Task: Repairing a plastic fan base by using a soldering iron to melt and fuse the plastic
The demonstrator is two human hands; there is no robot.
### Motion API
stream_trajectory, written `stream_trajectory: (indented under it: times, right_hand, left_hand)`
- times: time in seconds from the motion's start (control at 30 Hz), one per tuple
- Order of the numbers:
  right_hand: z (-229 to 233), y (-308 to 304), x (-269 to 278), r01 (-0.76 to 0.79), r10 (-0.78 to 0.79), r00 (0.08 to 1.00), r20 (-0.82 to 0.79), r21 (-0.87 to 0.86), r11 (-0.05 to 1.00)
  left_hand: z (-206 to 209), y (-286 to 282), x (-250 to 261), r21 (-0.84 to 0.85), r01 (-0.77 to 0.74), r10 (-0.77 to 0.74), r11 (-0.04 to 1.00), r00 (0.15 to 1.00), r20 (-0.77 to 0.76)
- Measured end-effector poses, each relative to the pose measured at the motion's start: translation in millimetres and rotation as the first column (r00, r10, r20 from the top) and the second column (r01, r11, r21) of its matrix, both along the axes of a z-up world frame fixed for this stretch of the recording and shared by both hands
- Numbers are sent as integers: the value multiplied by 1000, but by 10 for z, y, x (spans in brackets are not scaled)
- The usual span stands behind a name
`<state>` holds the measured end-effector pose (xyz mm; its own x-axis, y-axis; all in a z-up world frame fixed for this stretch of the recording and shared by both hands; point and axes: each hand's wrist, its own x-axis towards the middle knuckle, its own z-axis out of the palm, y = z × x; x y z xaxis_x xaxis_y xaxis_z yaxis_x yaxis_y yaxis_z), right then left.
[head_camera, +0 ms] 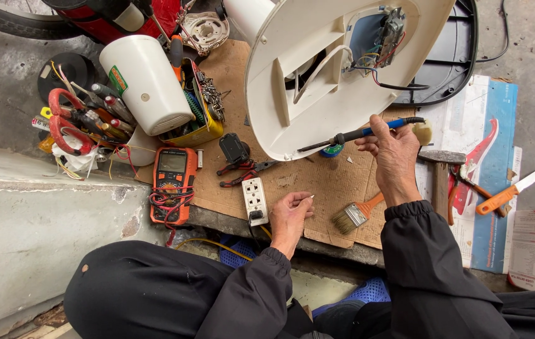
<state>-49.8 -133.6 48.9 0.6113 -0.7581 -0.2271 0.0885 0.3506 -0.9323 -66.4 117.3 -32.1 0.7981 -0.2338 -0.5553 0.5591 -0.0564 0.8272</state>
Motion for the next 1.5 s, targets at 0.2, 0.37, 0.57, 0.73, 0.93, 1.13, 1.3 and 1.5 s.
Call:
stream_trajectory:
  times: [0.2, 0.37, 0.57, 0.73, 0.93, 1.13, 1.3, 1.5]
  right_hand:
    - [20, -47, -22, -3, 3, 1000, -21, 16, 1000]
    - [135, 57, -21, -17, 17, 1000, -11, 19, 1000]
    - [95, 45, 4, -22, 22, 1000, -2, 4, 1000]
    - [63, 9, 0, -31, 31, 1000, 3, -7, 999]
    - [51, -31, -35, -23, 23, 1000, 8, -24, 999]
    - [40, 3, -25, -29, 30, 999, 21, -22, 999]
    - [-53, -11, -12, -40, 41, 999, 31, -35, 999]
    - [-90, -80, -42, -48, 48, 999, 10, -49, 998]
  left_hand:
    - [45, -5, 7, 5, -9, 9, 1000, 1000, -12]
    - [10, -10, -9, 16, -10, 11, 1000, 1000, -8]
    - [-72, -17, -11, 17, -9, 9, 1000, 1000, -3]
    - [198, -37, 31, 23, -23, 22, 999, 1000, 12]
    - [661, -71, 275, 9, -159, 158, 987, 986, 48]
    - [610, -80, 307, -6, -213, 212, 977, 974, 84]
    - [917, -53, 432, 14, -233, 231, 972, 968, 98]
    - [846, -99, 581, -47, -140, 146, 989, 975, 169]
